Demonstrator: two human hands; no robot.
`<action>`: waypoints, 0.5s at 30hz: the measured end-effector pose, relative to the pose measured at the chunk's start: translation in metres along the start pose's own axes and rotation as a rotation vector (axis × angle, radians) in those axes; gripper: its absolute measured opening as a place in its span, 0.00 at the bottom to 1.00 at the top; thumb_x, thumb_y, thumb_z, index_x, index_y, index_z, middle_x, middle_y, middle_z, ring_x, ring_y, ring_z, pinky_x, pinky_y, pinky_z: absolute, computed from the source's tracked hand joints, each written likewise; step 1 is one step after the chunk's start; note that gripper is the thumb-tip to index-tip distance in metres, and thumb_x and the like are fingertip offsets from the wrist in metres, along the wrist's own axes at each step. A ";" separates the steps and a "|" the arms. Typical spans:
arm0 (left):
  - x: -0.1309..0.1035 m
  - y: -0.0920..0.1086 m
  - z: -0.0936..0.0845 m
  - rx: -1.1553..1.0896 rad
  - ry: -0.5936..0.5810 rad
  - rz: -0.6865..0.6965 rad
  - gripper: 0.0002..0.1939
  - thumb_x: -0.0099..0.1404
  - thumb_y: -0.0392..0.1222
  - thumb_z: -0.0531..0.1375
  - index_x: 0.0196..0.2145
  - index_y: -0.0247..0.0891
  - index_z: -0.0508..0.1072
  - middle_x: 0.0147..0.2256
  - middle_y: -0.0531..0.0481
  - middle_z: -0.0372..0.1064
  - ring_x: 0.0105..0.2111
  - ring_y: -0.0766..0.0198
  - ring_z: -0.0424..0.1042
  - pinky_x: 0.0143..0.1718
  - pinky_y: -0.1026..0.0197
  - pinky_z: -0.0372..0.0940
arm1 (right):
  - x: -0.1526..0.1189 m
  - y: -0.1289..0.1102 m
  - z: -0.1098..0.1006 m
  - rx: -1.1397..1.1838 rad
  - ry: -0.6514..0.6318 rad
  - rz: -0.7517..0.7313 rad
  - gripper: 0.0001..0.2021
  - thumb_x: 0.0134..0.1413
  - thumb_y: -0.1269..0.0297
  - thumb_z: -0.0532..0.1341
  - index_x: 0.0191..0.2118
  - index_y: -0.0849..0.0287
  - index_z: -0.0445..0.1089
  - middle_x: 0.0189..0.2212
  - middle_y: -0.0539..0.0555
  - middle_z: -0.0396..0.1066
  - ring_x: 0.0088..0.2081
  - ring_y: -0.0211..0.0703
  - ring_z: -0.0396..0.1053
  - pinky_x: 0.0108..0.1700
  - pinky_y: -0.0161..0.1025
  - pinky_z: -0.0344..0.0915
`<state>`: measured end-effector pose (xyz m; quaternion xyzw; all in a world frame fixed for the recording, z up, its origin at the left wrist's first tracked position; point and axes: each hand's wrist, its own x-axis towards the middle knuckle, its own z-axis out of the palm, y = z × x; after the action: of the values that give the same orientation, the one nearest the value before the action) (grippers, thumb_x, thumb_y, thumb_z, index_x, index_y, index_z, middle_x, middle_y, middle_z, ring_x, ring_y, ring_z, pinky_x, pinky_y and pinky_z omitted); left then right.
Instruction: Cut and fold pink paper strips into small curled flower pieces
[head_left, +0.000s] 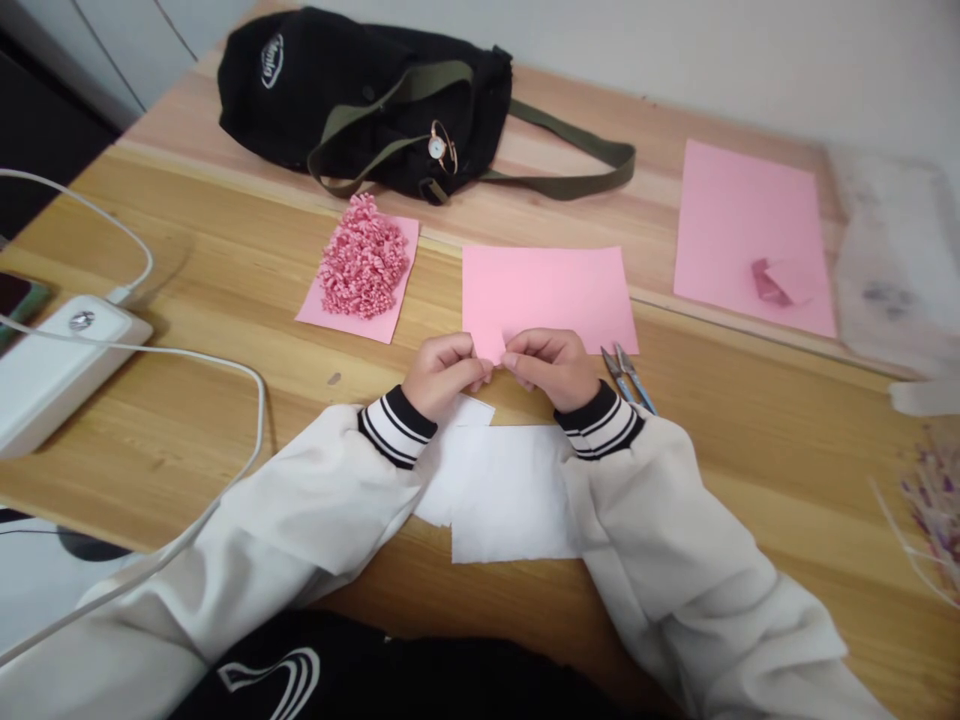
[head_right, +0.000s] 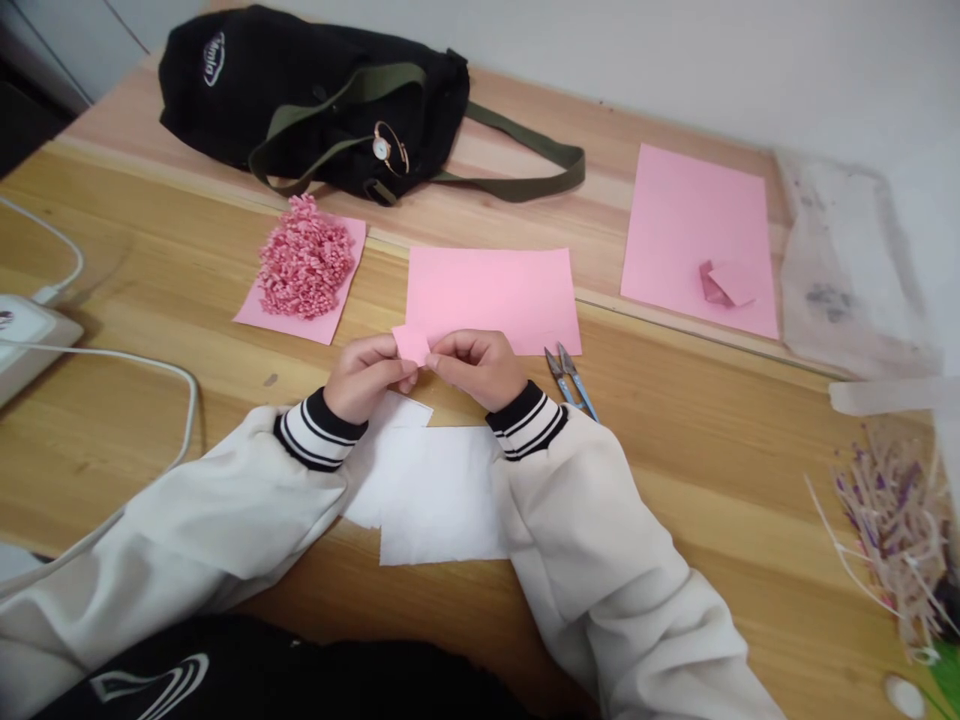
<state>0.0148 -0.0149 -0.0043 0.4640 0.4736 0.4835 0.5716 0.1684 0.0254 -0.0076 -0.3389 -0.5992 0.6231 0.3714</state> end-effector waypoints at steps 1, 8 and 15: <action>0.000 0.001 0.000 0.004 0.003 -0.005 0.07 0.47 0.39 0.59 0.15 0.35 0.67 0.13 0.54 0.59 0.16 0.71 0.57 0.19 0.65 0.52 | 0.000 0.000 0.000 -0.002 0.002 0.005 0.13 0.40 0.57 0.66 0.20 0.62 0.68 0.14 0.46 0.59 0.19 0.31 0.55 0.19 0.31 0.51; 0.000 0.000 0.001 0.018 0.002 0.009 0.07 0.47 0.39 0.59 0.16 0.35 0.67 0.14 0.54 0.59 0.16 0.71 0.57 0.19 0.65 0.52 | 0.000 0.001 0.000 0.006 -0.004 0.002 0.11 0.40 0.60 0.65 0.20 0.62 0.68 0.14 0.46 0.59 0.19 0.31 0.55 0.20 0.32 0.51; 0.000 0.001 0.001 0.029 0.005 0.012 0.07 0.47 0.39 0.58 0.16 0.34 0.67 0.14 0.54 0.59 0.16 0.71 0.57 0.19 0.65 0.52 | 0.000 0.001 0.000 -0.009 -0.007 0.021 0.12 0.39 0.59 0.65 0.19 0.62 0.67 0.14 0.46 0.59 0.19 0.31 0.55 0.20 0.32 0.50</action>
<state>0.0156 -0.0148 -0.0032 0.4737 0.4790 0.4812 0.5608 0.1684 0.0257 -0.0082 -0.3448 -0.5995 0.6254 0.3614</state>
